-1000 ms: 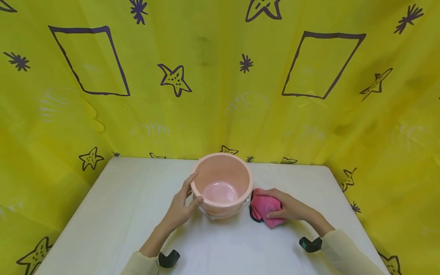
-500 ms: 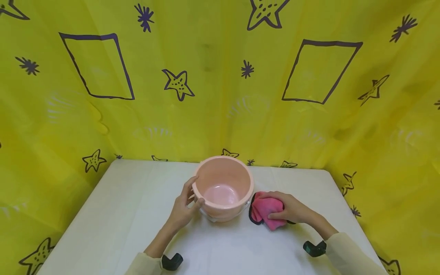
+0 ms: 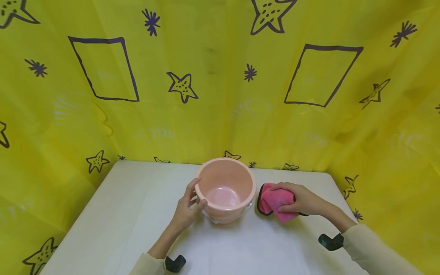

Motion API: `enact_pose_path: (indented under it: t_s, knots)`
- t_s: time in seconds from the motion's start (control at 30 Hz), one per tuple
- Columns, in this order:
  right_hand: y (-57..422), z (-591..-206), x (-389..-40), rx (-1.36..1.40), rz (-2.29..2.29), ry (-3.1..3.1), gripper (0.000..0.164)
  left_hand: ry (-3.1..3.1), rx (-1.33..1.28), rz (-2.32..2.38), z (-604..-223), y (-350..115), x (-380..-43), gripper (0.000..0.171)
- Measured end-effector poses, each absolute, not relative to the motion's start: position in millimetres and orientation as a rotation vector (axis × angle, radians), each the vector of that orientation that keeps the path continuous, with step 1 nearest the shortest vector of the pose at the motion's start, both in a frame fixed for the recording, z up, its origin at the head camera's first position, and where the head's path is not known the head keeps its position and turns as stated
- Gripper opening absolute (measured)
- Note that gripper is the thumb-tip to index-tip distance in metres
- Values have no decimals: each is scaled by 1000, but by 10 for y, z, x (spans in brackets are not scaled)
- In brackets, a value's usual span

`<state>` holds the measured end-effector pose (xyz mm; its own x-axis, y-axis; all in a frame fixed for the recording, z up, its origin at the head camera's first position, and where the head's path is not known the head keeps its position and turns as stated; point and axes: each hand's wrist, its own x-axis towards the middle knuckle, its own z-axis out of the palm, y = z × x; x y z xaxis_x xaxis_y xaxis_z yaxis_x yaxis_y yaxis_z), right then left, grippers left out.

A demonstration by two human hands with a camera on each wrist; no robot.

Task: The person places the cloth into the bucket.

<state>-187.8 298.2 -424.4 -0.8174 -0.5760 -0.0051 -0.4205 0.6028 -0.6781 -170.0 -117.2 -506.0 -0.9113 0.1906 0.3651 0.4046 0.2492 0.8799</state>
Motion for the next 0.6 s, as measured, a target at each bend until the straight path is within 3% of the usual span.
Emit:
enact_pose_path:
  t_s: [0.6]
  knots:
    - [2980,-3523,-2048,-855,-967,2684,55,-2309,-551,-1759,-5098,-1175,-1714,74]
